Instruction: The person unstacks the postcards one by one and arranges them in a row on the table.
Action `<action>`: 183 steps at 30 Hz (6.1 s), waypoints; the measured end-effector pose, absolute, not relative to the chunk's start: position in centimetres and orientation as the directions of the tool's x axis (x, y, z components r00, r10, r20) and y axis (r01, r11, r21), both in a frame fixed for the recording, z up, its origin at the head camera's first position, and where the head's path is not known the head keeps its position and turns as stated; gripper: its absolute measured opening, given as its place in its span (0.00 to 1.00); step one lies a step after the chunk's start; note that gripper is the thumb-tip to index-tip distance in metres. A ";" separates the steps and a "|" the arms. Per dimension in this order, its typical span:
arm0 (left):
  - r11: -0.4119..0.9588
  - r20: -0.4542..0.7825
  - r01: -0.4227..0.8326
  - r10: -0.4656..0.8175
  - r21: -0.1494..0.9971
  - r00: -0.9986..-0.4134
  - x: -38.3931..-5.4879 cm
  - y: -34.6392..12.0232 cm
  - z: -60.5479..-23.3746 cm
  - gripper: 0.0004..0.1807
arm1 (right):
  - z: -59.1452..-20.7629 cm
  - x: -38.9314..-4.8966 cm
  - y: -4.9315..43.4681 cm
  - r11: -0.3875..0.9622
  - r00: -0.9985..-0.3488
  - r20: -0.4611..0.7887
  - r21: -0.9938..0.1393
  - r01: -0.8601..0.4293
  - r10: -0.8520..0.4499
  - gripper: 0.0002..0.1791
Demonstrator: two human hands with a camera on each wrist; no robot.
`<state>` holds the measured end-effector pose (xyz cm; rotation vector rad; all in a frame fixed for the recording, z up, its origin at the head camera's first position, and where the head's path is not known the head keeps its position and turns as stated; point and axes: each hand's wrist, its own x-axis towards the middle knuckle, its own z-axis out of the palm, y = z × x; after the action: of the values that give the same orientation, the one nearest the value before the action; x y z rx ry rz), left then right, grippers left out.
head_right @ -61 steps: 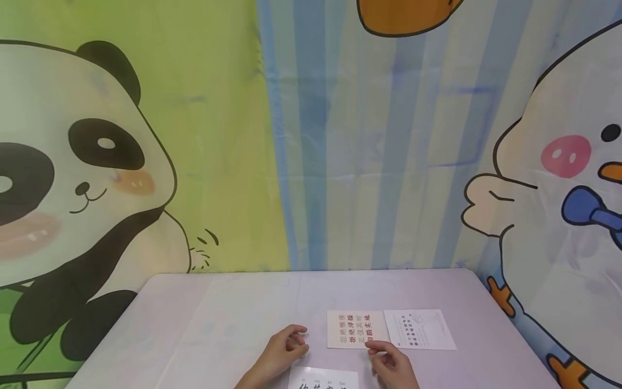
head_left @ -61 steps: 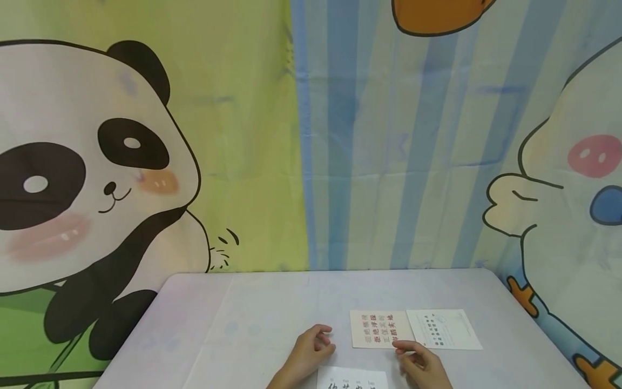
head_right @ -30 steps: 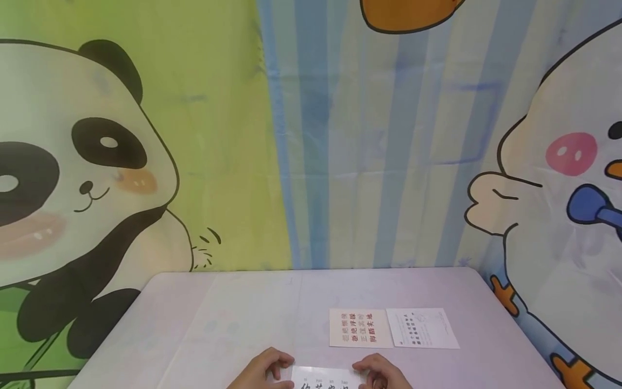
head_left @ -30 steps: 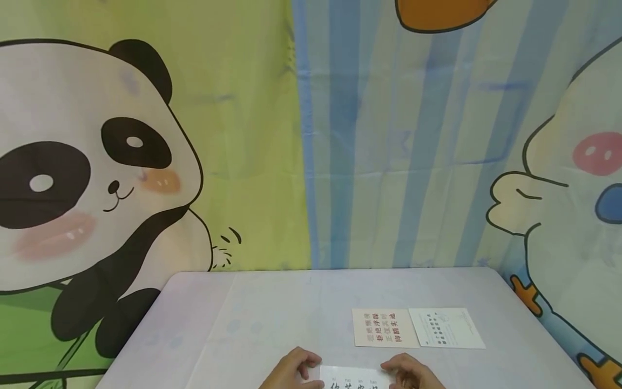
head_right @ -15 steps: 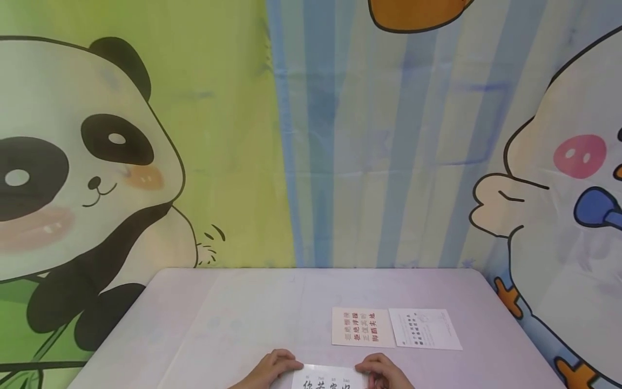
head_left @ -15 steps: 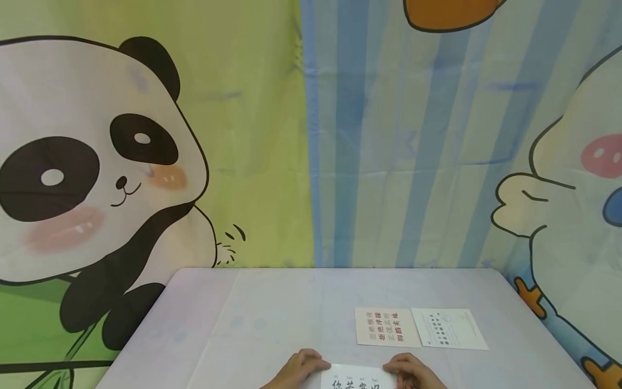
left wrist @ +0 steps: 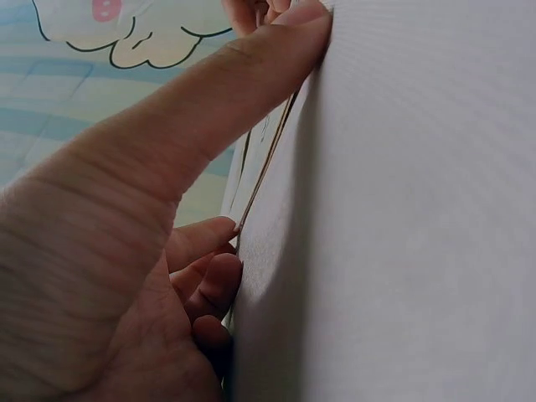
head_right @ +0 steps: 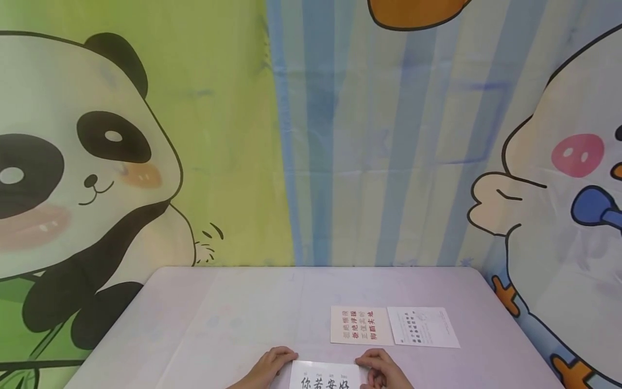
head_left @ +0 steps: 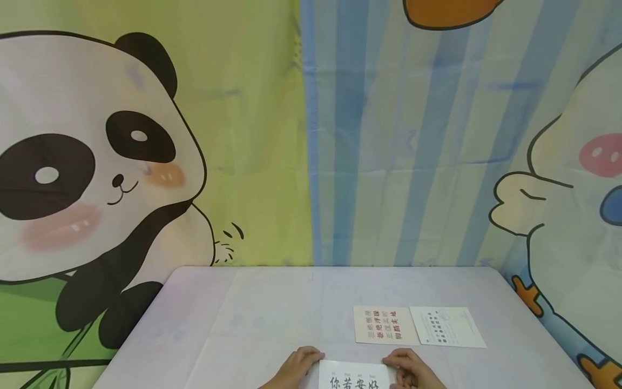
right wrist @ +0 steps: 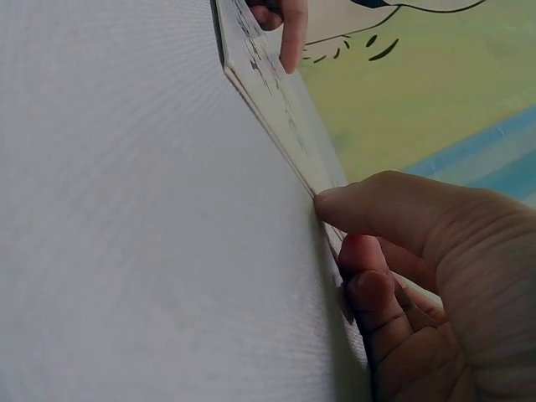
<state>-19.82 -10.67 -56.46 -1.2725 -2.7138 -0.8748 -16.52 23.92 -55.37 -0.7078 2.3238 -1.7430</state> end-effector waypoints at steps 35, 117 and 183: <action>0.410 0.152 0.552 0.688 0.725 -0.710 -19.9 -11.2 -56.0 0.44 | -54.4 -16.6 23.6 0.219 -0.920 -0.013 -0.973 -0.079 -0.392 0.21; 0.257 0.183 0.292 0.376 0.921 -0.908 -22.0 -11.7 -54.3 0.41 | -52.3 -19.7 17.4 0.280 -0.965 0.049 -0.952 -0.122 -0.256 0.47; 0.422 0.146 0.157 0.058 0.893 -0.988 -22.3 -11.6 -54.9 0.19 | -53.7 -20.4 14.6 0.429 -0.998 0.065 -0.901 -0.066 -0.018 0.19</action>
<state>-22.33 -11.65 -54.85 -0.1943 -2.5698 -1.6286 -20.42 14.59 -53.73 -0.0799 2.6930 -1.7018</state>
